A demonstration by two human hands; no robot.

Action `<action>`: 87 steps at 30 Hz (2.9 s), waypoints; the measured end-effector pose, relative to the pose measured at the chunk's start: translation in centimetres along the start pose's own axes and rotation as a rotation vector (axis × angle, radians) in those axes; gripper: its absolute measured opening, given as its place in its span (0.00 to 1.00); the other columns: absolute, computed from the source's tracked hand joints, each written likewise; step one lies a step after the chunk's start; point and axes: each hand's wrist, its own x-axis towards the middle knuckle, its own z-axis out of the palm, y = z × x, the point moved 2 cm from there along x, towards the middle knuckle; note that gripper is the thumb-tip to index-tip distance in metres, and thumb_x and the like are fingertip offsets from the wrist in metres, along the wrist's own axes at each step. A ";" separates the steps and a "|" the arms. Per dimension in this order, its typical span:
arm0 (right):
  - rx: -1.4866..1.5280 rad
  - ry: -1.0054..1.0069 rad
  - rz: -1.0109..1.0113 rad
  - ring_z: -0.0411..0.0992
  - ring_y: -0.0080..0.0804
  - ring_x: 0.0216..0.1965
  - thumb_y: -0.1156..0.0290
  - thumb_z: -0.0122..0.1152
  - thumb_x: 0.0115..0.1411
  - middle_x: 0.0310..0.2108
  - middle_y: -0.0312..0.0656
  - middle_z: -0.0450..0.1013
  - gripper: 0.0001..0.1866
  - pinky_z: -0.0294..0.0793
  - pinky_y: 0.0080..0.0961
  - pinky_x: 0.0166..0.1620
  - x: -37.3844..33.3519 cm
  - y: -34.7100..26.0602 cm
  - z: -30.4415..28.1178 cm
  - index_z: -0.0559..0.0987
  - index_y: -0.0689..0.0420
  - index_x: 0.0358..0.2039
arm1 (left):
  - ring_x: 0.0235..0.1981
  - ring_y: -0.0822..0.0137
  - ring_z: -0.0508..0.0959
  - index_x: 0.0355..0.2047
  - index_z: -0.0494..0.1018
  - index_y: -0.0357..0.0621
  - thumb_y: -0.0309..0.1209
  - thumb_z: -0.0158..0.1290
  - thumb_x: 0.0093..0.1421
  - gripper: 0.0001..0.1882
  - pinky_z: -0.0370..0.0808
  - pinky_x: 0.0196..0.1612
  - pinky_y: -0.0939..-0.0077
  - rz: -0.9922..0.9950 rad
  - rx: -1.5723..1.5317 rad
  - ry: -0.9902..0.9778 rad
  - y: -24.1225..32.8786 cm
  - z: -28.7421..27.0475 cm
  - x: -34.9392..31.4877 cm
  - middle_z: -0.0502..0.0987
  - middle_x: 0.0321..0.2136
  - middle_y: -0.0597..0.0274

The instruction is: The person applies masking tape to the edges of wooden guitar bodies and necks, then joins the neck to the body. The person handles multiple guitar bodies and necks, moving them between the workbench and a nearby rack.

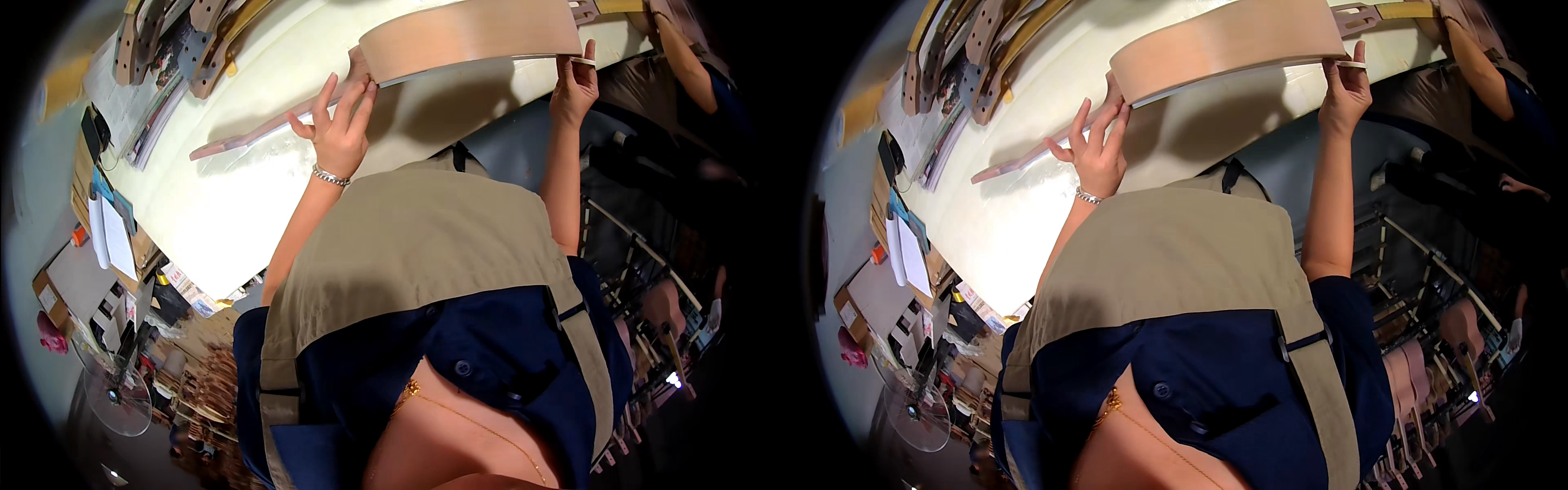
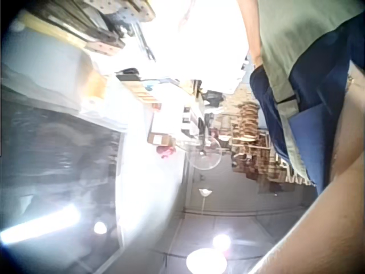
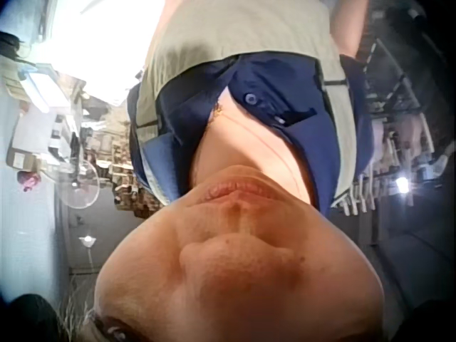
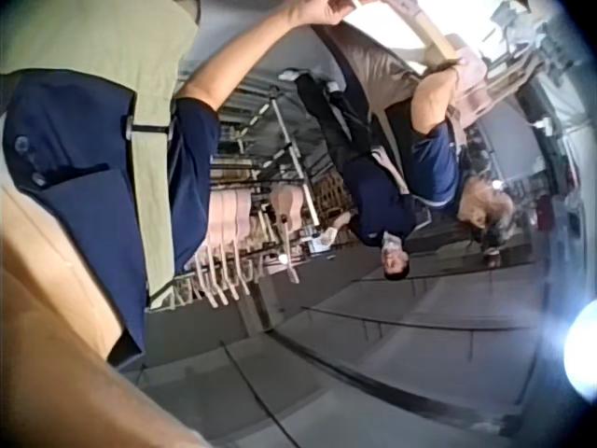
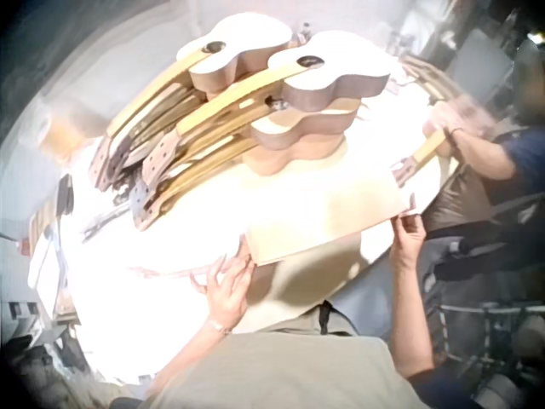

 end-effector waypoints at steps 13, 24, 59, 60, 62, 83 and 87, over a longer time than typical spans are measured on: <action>0.022 0.101 0.072 0.68 0.21 0.43 0.85 0.59 0.52 0.44 0.37 0.71 0.31 0.67 0.22 0.50 -0.7 4.1 -1.3 0.60 0.67 0.57 | 0.59 0.62 0.56 0.30 0.76 0.71 0.33 0.54 0.51 0.09 0.27 0.61 0.47 0.086 -0.005 0.117 1.2 1.4 1.4 0.64 0.53 0.74; 0.262 0.161 0.178 0.63 0.30 0.49 0.90 0.60 0.46 0.49 0.43 0.62 0.50 0.66 0.24 0.51 -2.4 5.9 0.8 0.42 0.57 0.64 | 0.49 0.48 0.68 0.59 0.55 0.63 0.37 0.63 0.36 0.48 0.66 0.50 0.54 0.065 -0.405 -0.544 7.3 -0.3 16.3 0.69 0.48 0.58; 0.560 -0.599 -0.124 0.62 0.45 0.55 0.94 0.30 0.38 0.53 0.49 0.58 0.47 0.69 0.44 0.53 -6.6 -18.6 22.4 0.45 0.54 0.64 | 0.63 0.41 0.43 0.26 0.80 0.60 0.34 0.67 0.39 0.11 0.59 0.60 0.51 0.370 -0.006 0.496 -1.5 -25.6 13.0 0.51 0.59 0.45; 0.551 -0.591 -0.123 0.62 0.45 0.55 0.94 0.31 0.38 0.53 0.49 0.58 0.47 0.69 0.44 0.53 -6.6 -18.6 22.3 0.45 0.55 0.64 | 0.63 0.40 0.43 0.25 0.80 0.60 0.35 0.67 0.39 0.11 0.58 0.60 0.51 0.373 -0.023 0.510 -1.5 -25.5 12.9 0.52 0.59 0.45; 0.533 -0.575 -0.120 0.63 0.45 0.55 0.94 0.31 0.38 0.52 0.49 0.58 0.47 0.69 0.44 0.53 -6.7 -18.7 22.3 0.44 0.55 0.64 | 0.62 0.40 0.45 0.25 0.80 0.61 0.36 0.67 0.38 0.11 0.55 0.60 0.51 0.390 0.041 0.534 -1.4 -25.5 12.9 0.55 0.57 0.45; 0.509 -0.565 -0.137 0.64 0.50 0.52 0.94 0.29 0.37 0.52 0.51 0.58 0.47 0.71 0.46 0.50 -6.3 -19.5 22.5 0.41 0.56 0.64 | 0.45 0.65 0.70 0.30 0.73 0.51 0.24 0.58 0.46 0.10 0.66 0.42 0.50 0.490 -0.036 0.440 -0.7 -25.0 11.7 0.79 0.28 0.74; 0.428 -0.618 -0.177 0.61 0.55 0.54 0.92 0.35 0.40 0.57 0.52 0.52 0.44 0.71 0.51 0.49 -5.4 -20.4 22.0 0.45 0.60 0.62 | 0.41 0.66 0.70 0.28 0.76 0.48 0.23 0.58 0.45 0.09 0.67 0.42 0.55 0.483 -0.012 0.428 -0.3 -25.3 12.0 0.77 0.25 0.71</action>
